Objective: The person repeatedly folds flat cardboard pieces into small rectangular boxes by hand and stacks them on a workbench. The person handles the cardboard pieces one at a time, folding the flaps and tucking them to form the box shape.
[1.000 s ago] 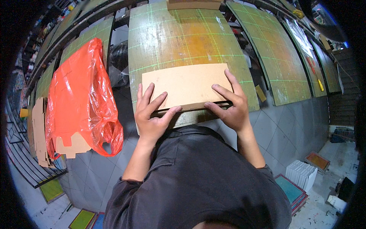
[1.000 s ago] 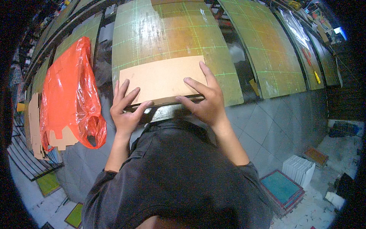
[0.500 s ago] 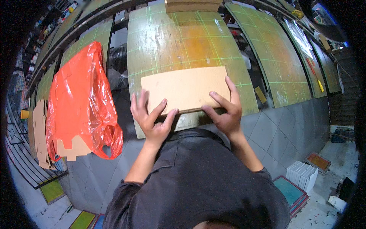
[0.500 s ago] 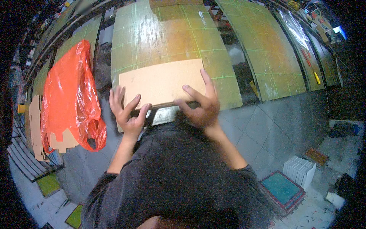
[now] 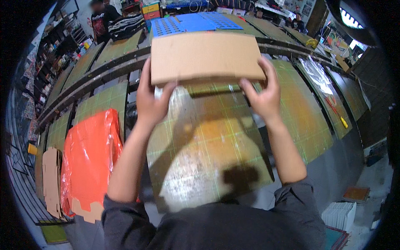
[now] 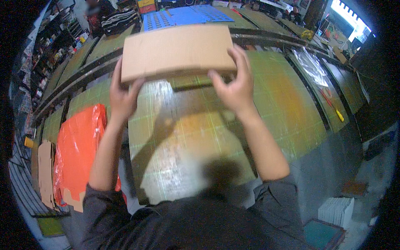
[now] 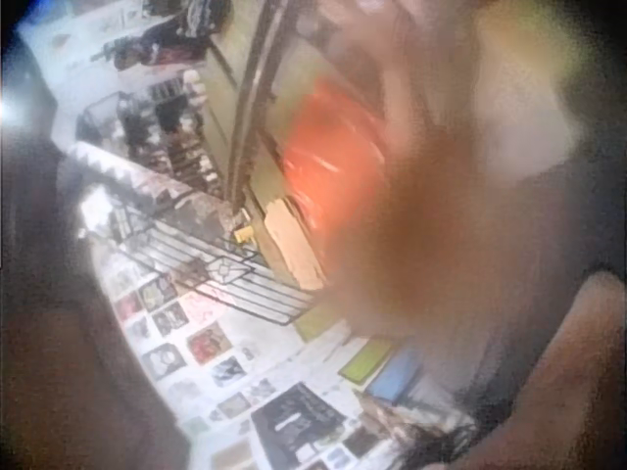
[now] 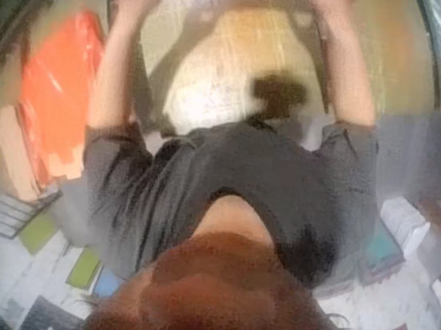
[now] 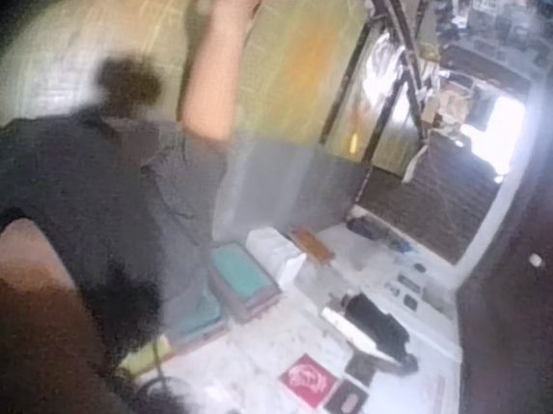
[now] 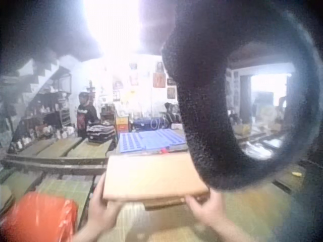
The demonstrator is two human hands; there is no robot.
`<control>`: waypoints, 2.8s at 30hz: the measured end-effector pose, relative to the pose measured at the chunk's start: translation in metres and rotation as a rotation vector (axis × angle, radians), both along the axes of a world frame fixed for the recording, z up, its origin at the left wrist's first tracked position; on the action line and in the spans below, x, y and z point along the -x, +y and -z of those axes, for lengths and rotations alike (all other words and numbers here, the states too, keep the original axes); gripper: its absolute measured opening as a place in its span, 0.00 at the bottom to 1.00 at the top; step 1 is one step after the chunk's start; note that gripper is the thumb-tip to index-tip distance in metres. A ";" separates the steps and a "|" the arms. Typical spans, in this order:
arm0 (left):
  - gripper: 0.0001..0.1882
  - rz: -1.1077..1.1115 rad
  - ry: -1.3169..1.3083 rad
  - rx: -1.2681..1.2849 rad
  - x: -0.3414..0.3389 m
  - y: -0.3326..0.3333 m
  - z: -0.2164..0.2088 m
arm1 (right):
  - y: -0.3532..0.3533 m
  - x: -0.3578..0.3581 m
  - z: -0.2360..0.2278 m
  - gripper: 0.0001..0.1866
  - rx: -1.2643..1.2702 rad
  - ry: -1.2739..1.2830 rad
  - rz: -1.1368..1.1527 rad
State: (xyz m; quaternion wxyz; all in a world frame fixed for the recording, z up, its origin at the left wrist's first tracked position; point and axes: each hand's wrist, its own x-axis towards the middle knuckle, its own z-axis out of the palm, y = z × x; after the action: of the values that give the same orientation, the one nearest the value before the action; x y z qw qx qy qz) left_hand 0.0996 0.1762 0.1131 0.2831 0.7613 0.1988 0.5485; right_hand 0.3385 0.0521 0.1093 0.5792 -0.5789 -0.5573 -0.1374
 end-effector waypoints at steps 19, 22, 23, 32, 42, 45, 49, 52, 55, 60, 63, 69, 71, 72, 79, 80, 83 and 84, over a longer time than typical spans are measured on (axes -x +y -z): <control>0.44 0.103 0.021 0.473 -0.121 0.195 0.073 | 0.200 -0.105 0.068 0.27 0.145 0.734 -0.309; 0.43 0.141 0.023 0.546 -0.115 0.194 0.073 | 0.206 -0.102 0.074 0.28 0.188 0.650 -0.264; 0.44 0.066 0.032 0.506 -0.117 0.194 0.081 | 0.204 -0.102 0.075 0.29 0.182 0.622 -0.268; 0.45 -0.080 0.390 0.510 -0.099 0.167 0.031 | 0.185 -0.123 0.049 0.36 0.205 0.352 0.162; 0.48 -0.109 0.591 0.020 0.223 -0.007 -0.029 | -0.037 -0.030 0.093 0.31 0.422 0.171 -0.086; 0.42 -0.605 0.520 0.152 0.365 -0.067 -0.004 | -0.098 -0.001 0.130 0.30 0.473 0.285 -0.108; 0.32 -1.207 0.231 0.349 0.558 -0.094 0.066 | -0.161 0.067 0.119 0.30 0.365 0.079 0.093; 0.26 -1.660 0.156 0.564 0.694 -0.108 0.074 | -0.145 0.120 0.114 0.30 0.221 0.154 0.100; 0.26 -1.921 0.348 0.731 0.775 -0.091 0.087 | -0.117 0.188 0.104 0.31 0.118 0.049 -0.030; 0.24 -1.642 0.562 1.093 0.817 -0.048 0.099 | -0.052 0.332 0.086 0.29 0.216 0.174 -0.142; 0.17 -1.404 0.117 1.073 0.847 -0.039 0.119 | -0.034 0.397 0.067 0.30 0.235 0.178 -0.216; 0.13 -0.515 -0.704 1.049 0.865 -0.015 0.077 | -0.038 0.440 0.060 0.31 0.152 0.290 -0.272; 0.09 -0.525 -0.839 0.954 0.839 0.001 0.039 | -0.047 0.446 0.056 0.30 0.145 0.320 -0.260; 0.09 -0.470 -0.625 0.976 0.867 0.010 0.039 | -0.050 0.447 0.055 0.30 0.139 0.317 -0.262; 0.10 -0.327 -0.824 0.551 0.781 0.059 -0.062 | -0.104 0.399 0.058 0.30 0.115 0.321 -0.150; 0.10 -0.298 -0.802 0.466 0.755 0.062 -0.080 | -0.113 0.389 0.059 0.30 0.113 0.323 -0.123; 0.07 -0.057 -0.777 0.304 0.648 0.070 -0.126 | -0.143 0.356 0.061 0.29 0.058 0.357 -0.062; 0.07 0.034 -0.742 0.271 0.613 0.071 -0.137 | -0.152 0.344 0.060 0.29 0.034 0.365 -0.045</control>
State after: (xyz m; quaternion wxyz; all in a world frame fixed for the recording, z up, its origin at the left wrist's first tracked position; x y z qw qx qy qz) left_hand -0.5131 0.2471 0.2498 0.4427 0.4702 0.1411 0.7503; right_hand -0.0055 -0.0996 0.0492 0.6640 -0.5911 -0.4579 -0.0076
